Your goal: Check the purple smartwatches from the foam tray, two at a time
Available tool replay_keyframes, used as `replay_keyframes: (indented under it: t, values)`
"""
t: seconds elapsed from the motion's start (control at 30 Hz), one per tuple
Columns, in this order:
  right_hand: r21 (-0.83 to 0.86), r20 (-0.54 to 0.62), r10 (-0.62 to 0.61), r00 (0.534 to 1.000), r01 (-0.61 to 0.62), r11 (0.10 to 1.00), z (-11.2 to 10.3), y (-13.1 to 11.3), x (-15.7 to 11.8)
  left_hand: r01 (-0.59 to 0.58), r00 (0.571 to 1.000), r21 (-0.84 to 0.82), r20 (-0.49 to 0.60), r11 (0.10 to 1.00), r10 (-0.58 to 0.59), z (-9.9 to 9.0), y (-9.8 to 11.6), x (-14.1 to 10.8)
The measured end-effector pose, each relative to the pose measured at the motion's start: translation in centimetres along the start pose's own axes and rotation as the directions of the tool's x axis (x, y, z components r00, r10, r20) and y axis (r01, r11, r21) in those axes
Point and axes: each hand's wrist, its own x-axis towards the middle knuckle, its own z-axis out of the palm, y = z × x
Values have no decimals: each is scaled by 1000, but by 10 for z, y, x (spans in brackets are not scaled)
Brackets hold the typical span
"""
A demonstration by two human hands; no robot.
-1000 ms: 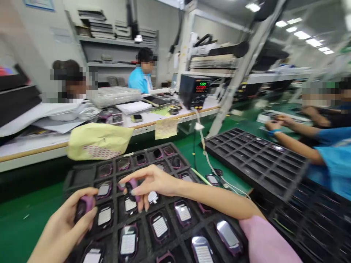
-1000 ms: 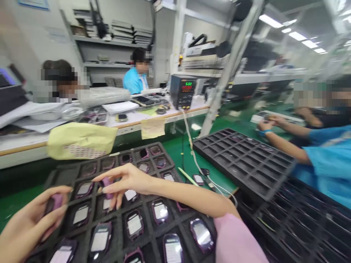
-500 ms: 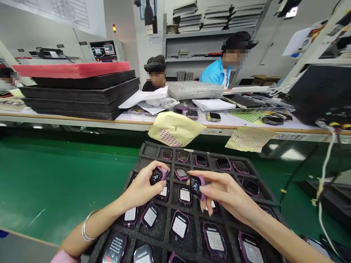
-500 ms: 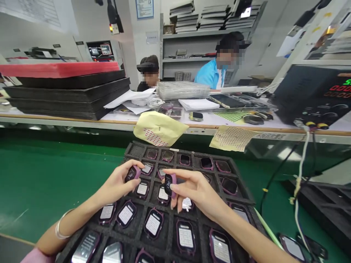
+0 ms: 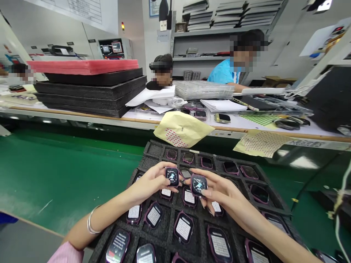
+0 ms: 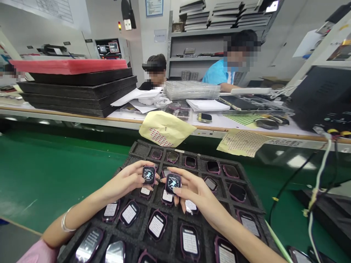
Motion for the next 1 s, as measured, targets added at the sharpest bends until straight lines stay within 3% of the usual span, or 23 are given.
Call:
replay_keyframes:
  t: [0.33,0.7,1.0]
  values:
    - [-20,-4,-28,1000,28,999,1,4,-1,18,998,153,-61,988,-9,8,6,-4]
    - [-47,-2,-41,999,40,998,0,7,-1,9,999,230,-53,973,4,8,6,-3]
    - [63,57,-15,998,11,998,3,3,0,-107,992,434,-7,894,122,1,2,-1]
